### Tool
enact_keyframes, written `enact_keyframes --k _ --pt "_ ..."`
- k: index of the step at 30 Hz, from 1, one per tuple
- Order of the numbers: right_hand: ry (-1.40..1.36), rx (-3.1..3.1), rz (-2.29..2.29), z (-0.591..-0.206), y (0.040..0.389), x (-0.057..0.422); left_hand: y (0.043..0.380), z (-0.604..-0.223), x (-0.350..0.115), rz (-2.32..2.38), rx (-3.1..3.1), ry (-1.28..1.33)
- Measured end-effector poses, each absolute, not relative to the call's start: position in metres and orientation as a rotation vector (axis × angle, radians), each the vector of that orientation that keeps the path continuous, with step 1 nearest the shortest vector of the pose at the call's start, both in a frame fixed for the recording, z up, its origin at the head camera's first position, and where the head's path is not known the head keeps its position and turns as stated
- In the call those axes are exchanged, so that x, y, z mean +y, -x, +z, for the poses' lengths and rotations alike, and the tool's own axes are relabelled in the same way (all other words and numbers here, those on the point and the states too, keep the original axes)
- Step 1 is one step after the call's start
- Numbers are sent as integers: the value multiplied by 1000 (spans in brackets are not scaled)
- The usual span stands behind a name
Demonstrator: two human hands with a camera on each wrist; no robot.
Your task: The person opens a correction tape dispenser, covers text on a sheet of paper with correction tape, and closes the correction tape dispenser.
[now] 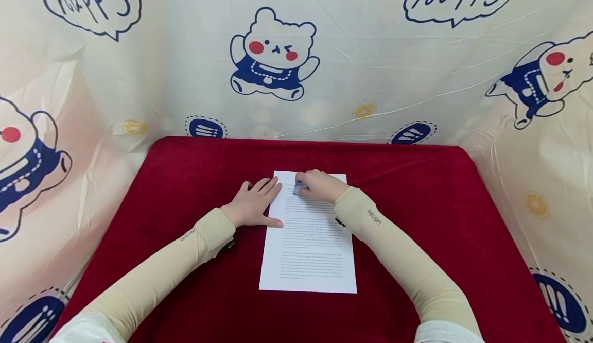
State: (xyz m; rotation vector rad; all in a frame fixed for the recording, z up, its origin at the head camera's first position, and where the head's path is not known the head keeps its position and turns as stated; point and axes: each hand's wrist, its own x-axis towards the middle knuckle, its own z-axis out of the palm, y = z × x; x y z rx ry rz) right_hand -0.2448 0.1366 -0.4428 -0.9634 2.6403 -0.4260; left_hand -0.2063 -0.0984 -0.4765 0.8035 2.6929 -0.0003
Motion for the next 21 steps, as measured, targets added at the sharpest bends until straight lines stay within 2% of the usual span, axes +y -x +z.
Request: enact_keyframes --k 21 --pt "1008 2783 -105 -436 235 123 206 -476 -97 -16 2699 -802"
